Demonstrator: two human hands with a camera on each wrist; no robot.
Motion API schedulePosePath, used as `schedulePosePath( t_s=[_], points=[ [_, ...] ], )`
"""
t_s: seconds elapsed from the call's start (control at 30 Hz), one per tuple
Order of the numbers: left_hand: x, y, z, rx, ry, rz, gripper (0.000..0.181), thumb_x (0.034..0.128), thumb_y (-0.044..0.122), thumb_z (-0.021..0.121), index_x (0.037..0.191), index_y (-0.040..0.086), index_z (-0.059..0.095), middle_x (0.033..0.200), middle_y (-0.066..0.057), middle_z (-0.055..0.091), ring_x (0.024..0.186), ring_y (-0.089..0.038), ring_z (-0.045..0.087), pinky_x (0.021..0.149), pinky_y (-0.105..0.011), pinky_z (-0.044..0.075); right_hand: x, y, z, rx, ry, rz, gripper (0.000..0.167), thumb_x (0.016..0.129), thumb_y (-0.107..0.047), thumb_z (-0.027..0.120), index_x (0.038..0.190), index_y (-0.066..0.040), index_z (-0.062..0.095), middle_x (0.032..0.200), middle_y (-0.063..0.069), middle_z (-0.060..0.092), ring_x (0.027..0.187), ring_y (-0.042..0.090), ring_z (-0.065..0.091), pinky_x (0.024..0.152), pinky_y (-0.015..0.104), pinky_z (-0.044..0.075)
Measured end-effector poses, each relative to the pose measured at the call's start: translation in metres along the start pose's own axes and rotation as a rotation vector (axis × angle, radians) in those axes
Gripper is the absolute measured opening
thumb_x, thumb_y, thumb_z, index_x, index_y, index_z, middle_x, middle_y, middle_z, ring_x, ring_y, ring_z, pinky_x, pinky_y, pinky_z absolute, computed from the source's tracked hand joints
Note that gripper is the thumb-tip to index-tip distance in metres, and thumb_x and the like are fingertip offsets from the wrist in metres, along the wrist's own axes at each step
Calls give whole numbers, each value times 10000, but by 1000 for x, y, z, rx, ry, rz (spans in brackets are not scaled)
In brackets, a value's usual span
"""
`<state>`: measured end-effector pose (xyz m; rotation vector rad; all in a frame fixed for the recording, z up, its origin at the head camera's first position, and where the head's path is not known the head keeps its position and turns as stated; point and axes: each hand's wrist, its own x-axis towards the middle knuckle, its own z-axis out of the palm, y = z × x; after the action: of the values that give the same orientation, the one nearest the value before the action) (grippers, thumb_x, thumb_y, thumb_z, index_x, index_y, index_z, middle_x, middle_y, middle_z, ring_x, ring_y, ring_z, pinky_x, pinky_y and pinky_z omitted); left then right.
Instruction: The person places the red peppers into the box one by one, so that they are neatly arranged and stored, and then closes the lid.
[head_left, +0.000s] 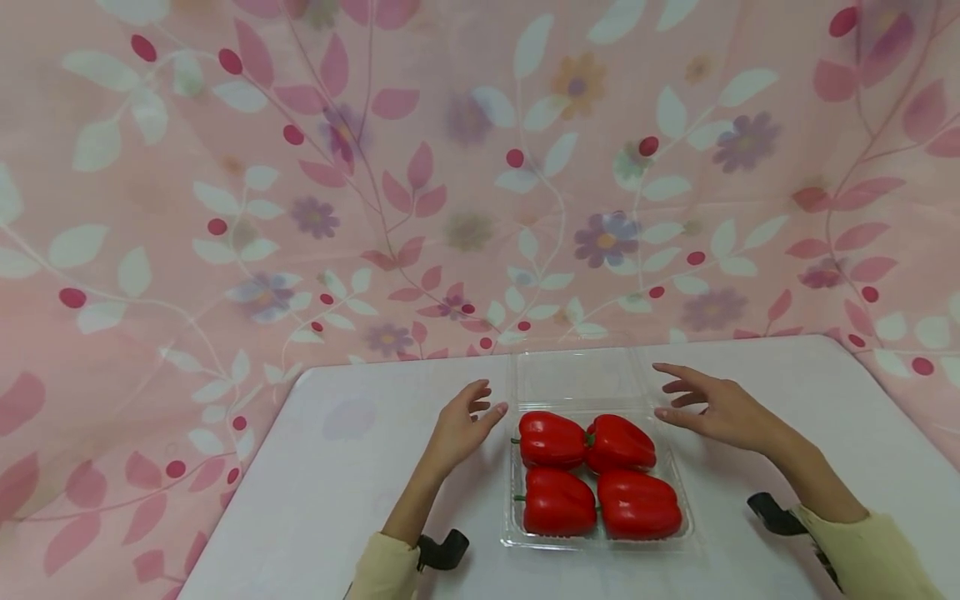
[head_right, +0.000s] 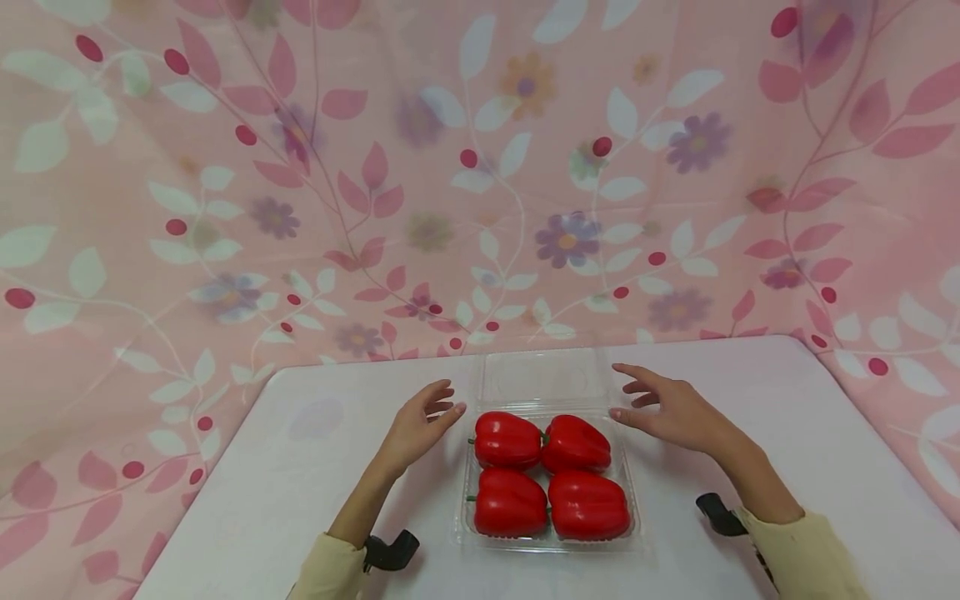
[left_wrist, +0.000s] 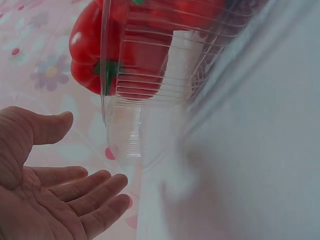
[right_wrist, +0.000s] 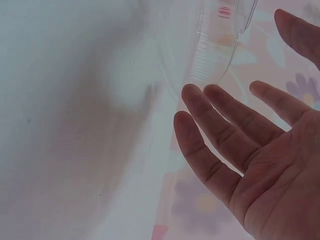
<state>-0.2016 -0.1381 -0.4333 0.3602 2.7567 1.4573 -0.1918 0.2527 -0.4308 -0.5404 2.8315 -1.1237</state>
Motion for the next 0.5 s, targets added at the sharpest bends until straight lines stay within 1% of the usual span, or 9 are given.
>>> schedulePosePath(
  t_s=[0.2, 0.4, 0.5],
  points=[
    [10, -2, 0, -68, -38, -35, 589, 942, 303, 669, 1427, 35, 469, 1336, -215, 575, 1132, -357, 626, 855, -455, 553, 16, 5, -1, 9, 5, 43, 767, 883, -396, 712, 1493, -77, 373, 1302, 285, 561, 1054, 391, 643, 762, 544, 563],
    [19, -2, 1, -99, -76, -77, 589, 932, 250, 682, 1431, 28, 461, 1334, -219, 574, 1107, -367, 631, 869, -458, 547, 27, 10, 0, 39, 1, 78, 788, 891, -360, 713, 1490, -5, 344, 1307, 306, 552, 1058, 419, 636, 777, 518, 567],
    [23, -3, 3, -124, -88, -97, 586, 934, 236, 679, 1432, 21, 458, 1326, -232, 575, 1096, -373, 631, 879, -465, 542, 32, 12, 0, 95, -20, 96, 803, 893, -343, 712, 1499, 8, 318, 1330, 310, 533, 1075, 425, 622, 773, 473, 577]
  ],
)
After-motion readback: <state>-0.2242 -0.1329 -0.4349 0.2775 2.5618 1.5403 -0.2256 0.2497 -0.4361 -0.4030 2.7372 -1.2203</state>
